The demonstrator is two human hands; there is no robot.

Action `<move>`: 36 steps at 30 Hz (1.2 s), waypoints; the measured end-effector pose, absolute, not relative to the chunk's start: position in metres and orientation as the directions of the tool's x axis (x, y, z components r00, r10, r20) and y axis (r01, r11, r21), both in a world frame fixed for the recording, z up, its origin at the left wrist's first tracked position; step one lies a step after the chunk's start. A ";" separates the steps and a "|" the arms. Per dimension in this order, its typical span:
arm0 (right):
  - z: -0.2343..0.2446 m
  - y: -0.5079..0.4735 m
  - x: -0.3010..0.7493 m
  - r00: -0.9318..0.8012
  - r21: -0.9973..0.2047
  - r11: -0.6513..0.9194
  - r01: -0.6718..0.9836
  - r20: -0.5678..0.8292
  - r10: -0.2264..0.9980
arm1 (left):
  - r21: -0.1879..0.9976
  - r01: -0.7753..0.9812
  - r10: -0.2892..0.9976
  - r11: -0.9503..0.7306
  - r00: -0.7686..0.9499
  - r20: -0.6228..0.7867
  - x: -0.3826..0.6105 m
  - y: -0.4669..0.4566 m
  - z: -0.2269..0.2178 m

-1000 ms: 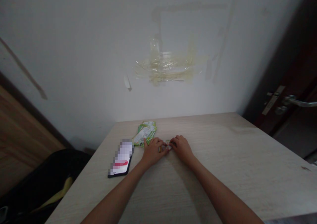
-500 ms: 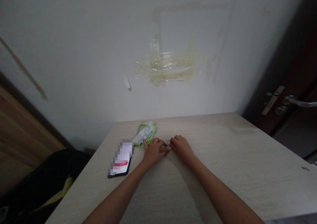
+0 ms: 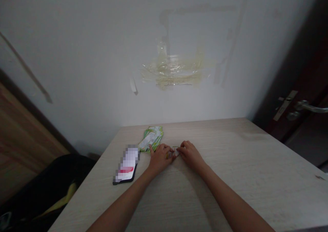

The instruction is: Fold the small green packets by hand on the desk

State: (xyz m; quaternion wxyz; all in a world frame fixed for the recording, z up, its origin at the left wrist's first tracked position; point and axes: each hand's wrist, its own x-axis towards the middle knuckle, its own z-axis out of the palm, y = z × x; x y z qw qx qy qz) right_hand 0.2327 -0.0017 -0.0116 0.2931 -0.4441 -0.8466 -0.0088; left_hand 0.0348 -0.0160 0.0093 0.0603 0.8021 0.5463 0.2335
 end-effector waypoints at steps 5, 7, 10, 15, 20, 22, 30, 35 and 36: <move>-0.007 -0.003 0.231 -0.448 -0.192 0.592 0.783 0.486 0.750 | 0.385 0.840 0.912 -0.382 0.275 0.304 0.036 -0.017 0.009; -0.005 -0.005 0.230 -0.452 -0.191 0.593 0.783 0.479 0.752 | 0.376 0.847 0.911 -0.377 0.265 0.316 0.036 -0.018 0.009; -0.004 -0.007 0.230 -0.463 -0.205 0.600 0.773 0.465 0.755 | 0.362 0.859 0.910 -0.363 0.243 0.336 0.036 -0.019 0.009; -0.004 -0.009 0.231 -0.483 -0.252 0.616 0.746 0.433 0.761 | 0.333 0.877 0.910 -0.347 0.227 0.348 0.035 -0.019 0.009; -0.003 -0.012 0.230 -0.478 -0.308 0.627 0.716 0.439 0.761 | 0.328 0.873 0.906 -0.361 0.245 0.346 0.035 -0.020 0.012; -0.003 -0.013 0.230 -0.473 -0.320 0.630 0.707 0.449 0.758 | 0.340 0.867 0.904 -0.364 0.241 0.353 0.035 -0.020 0.013; -0.002 -0.012 0.231 -0.498 -0.320 0.642 0.697 0.428 0.754 | 0.352 0.863 0.908 -0.362 0.242 0.342 0.034 -0.019 0.012; 0.000 -0.014 0.230 -0.497 -0.335 0.635 0.696 0.415 0.763 | 0.381 0.847 0.904 -0.372 0.238 0.354 0.032 -0.018 0.010; -0.001 -0.013 0.230 -0.496 -0.336 0.636 0.695 0.416 0.762 | 0.386 0.844 0.904 -0.373 0.238 0.354 0.032 -0.017 0.010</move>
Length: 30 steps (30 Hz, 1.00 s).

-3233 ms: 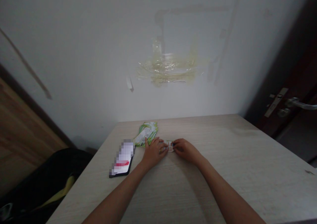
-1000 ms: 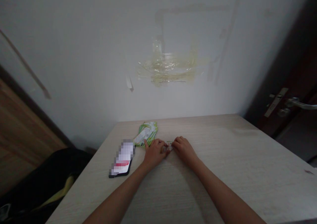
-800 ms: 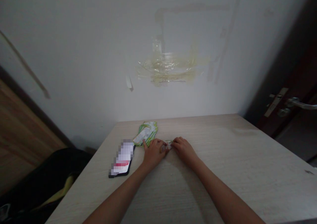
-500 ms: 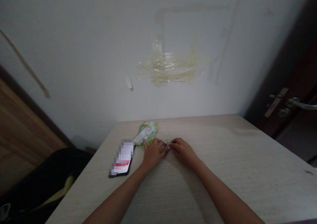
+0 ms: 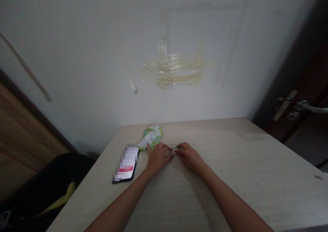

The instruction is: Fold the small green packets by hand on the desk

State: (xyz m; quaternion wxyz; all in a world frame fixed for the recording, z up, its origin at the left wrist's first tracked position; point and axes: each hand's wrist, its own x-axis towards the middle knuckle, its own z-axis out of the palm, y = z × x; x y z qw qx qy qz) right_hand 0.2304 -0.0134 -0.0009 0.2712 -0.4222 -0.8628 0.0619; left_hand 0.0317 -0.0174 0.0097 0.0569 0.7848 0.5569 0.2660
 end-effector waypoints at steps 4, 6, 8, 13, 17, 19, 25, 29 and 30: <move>-0.004 -0.012 0.231 -0.502 -0.336 0.642 0.690 0.417 0.758 | 0.390 0.837 0.903 -0.384 0.252 0.348 0.030 -0.017 0.010; -0.005 -0.011 0.231 -0.503 -0.336 0.644 0.687 0.419 0.755 | 0.386 0.839 0.904 -0.383 0.256 0.342 0.029 -0.017 0.010; -0.005 -0.011 0.231 -0.506 -0.336 0.648 0.683 0.422 0.752 | 0.383 0.843 0.907 -0.379 0.256 0.334 0.029 -0.017 0.011; -0.004 -0.011 0.230 -0.510 -0.338 0.656 0.675 0.428 0.746 | 0.357 0.859 0.912 -0.366 0.256 0.320 0.030 -0.019 0.016; -0.004 -0.010 0.230 -0.513 -0.342 0.659 0.670 0.428 0.744 | 0.340 0.867 0.912 -0.365 0.261 0.316 0.030 -0.020 0.018; -0.005 -0.010 0.230 -0.511 -0.345 0.658 0.670 0.428 0.745 | 0.336 0.867 0.912 -0.367 0.265 0.313 0.030 -0.020 0.018; -0.004 -0.010 0.230 -0.513 -0.340 0.652 0.678 0.417 0.750 | 0.343 0.855 0.902 -0.388 0.278 0.330 0.028 -0.018 0.013; -0.005 -0.010 0.229 -0.505 -0.333 0.653 0.680 0.432 0.747 | 0.338 0.853 0.899 -0.398 0.289 0.330 0.028 -0.018 0.012; -0.006 -0.010 0.229 -0.505 -0.332 0.654 0.680 0.435 0.746 | 0.338 0.854 0.901 -0.395 0.289 0.324 0.028 -0.018 0.012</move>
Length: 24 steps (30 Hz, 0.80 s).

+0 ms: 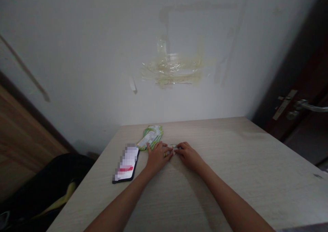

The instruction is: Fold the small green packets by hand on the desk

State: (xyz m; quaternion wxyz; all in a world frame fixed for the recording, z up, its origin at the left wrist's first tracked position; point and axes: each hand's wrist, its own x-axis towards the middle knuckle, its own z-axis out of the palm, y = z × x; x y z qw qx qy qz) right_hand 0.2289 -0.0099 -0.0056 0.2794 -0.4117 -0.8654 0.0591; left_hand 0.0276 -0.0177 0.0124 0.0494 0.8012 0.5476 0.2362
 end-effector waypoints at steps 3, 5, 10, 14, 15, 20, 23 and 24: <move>-0.006 -0.010 0.229 -0.503 -0.335 0.654 0.678 0.436 0.746 | 0.332 0.858 0.902 -0.391 0.285 0.324 0.028 -0.017 0.013; -0.006 -0.010 0.229 -0.502 -0.337 0.653 0.678 0.435 0.747 | 0.327 0.855 0.897 -0.401 0.295 0.329 0.028 -0.017 0.013; -0.007 -0.009 0.229 -0.498 -0.341 0.651 0.678 0.437 0.749 | 0.338 0.835 0.887 -0.434 0.330 0.324 0.026 -0.013 0.013; -0.007 -0.010 0.229 -0.501 -0.341 0.649 0.680 0.430 0.751 | 0.333 0.831 0.883 -0.445 0.347 0.315 0.023 -0.011 0.014; -0.006 -0.010 0.229 -0.502 -0.341 0.649 0.680 0.429 0.751 | 0.330 0.830 0.881 -0.450 0.350 0.320 0.023 -0.011 0.014; -0.007 -0.009 0.229 -0.503 -0.334 0.654 0.679 0.438 0.745 | 0.312 0.825 0.866 -0.471 0.363 0.345 0.022 -0.011 0.013; -0.008 -0.008 0.229 -0.504 -0.336 0.656 0.676 0.439 0.744 | 0.272 0.828 0.848 -0.491 0.381 0.369 0.022 -0.009 0.012; -0.008 -0.008 0.229 -0.504 -0.340 0.655 0.675 0.435 0.746 | 0.252 0.826 0.836 -0.504 0.394 0.382 0.022 -0.008 0.012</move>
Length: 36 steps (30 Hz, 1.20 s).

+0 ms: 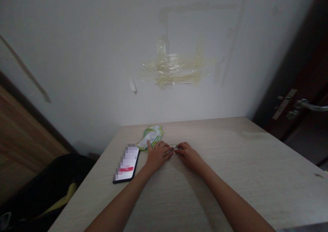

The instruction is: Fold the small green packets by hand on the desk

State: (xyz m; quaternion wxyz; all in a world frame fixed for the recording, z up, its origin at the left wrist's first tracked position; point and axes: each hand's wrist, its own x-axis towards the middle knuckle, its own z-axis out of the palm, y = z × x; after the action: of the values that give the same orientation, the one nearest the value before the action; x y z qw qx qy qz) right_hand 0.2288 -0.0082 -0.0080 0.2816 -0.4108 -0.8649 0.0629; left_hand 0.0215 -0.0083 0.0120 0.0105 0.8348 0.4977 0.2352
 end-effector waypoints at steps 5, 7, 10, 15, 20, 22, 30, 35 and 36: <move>-0.010 -0.010 0.229 -0.483 -0.376 0.635 0.675 0.426 0.765 | 0.119 0.821 0.764 -0.559 0.453 0.460 0.022 -0.006 0.013; -0.010 -0.011 0.228 -0.472 -0.387 0.628 0.675 0.428 0.771 | 0.085 0.822 0.745 -0.564 0.462 0.481 0.023 -0.006 0.014; -0.008 -0.014 0.227 -0.478 -0.386 0.642 0.663 0.441 0.759 | 0.080 0.824 0.743 -0.560 0.458 0.488 0.023 -0.007 0.014; -0.005 -0.017 0.227 -0.513 -0.377 0.686 0.622 0.466 0.721 | 0.106 0.826 0.755 -0.554 0.444 0.482 0.023 -0.008 0.012; -0.005 -0.017 0.226 -0.521 -0.360 0.696 0.621 0.473 0.710 | 0.135 0.828 0.772 -0.544 0.431 0.467 0.022 -0.007 0.010; -0.005 -0.017 0.225 -0.517 -0.356 0.689 0.631 0.470 0.716 | 0.142 0.827 0.775 -0.543 0.430 0.464 0.022 -0.007 0.009; -0.001 -0.020 0.224 -0.541 -0.348 0.702 0.621 0.458 0.705 | 0.148 0.831 0.779 -0.536 0.420 0.466 0.022 -0.006 0.007; 0.001 -0.022 0.225 -0.554 -0.369 0.708 0.602 0.446 0.703 | 0.128 0.837 0.780 -0.532 0.426 0.458 0.022 -0.007 0.009; 0.002 -0.023 0.226 -0.551 -0.369 0.705 0.605 0.445 0.706 | 0.126 0.838 0.779 -0.531 0.425 0.461 0.022 -0.007 0.009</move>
State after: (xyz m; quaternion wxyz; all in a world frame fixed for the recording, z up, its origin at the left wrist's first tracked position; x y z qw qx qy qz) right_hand 0.2256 -0.0228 0.0017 0.2909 -0.3741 -0.8763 0.0865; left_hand 0.0224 -0.0067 0.0089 -0.0614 0.8419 0.4802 0.2386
